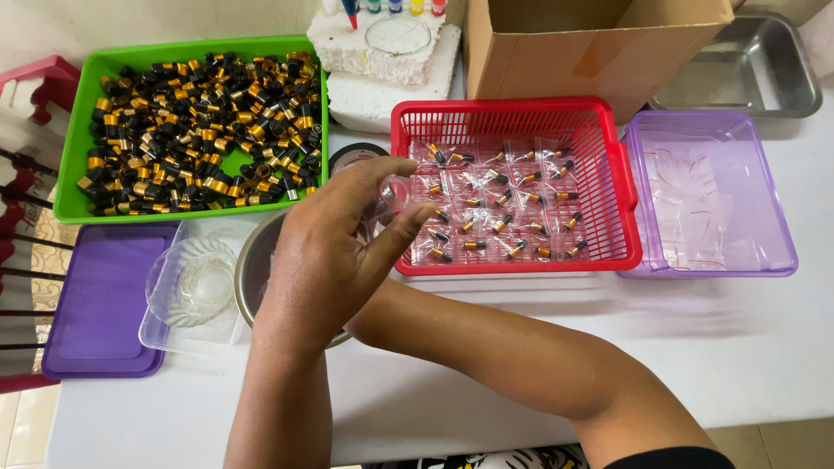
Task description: The person picks up small components from a tray and places each into a plastic bag before putting the bags into a basket.
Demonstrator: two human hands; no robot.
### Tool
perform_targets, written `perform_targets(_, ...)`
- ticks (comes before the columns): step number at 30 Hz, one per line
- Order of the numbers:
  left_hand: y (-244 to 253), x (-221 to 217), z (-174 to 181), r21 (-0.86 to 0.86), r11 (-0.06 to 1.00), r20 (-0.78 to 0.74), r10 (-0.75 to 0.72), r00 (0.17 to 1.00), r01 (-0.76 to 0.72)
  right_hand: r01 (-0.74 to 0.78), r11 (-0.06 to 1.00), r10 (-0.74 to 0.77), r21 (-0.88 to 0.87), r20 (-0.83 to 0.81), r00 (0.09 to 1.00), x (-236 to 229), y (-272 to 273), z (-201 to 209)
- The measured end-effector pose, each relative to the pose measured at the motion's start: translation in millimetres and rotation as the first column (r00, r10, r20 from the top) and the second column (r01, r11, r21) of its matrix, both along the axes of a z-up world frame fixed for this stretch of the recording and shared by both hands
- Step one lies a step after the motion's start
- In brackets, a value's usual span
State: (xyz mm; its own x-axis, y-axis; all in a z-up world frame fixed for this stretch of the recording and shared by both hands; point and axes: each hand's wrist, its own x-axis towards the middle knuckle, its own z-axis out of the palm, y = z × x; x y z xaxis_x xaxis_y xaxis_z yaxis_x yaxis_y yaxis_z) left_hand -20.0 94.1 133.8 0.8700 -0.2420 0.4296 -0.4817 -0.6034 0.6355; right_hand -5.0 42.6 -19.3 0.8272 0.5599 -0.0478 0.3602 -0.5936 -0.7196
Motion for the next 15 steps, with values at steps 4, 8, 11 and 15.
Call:
perform_targets(4, -3, 0, -1, 0.025, 1.000, 0.041, -0.005, 0.999, 0.004, 0.010, 0.995, -0.001, -0.097, 0.098, 0.995, 2, 8, -39)
perform_targets(8, -3, 1, -3, 0.040, 0.999, 0.053, -0.009, 0.999, 0.006, 0.031, 0.981, 0.004, -0.189, 0.185, 0.983, 2, 12, -72)
perform_targets(11, -5, 1, -5, 0.044, 0.999, 0.078, 0.007, 0.997, -0.011, 0.049, 0.966, 0.018, -0.254, 0.253, 0.967, 11, 10, -81)
perform_targets(15, -6, 0, -4, 0.047, 0.998, 0.064, 0.027, 0.998, -0.030, 0.262, 0.282, 0.480, -0.923, 0.372, 0.794, -5, 5, -34)
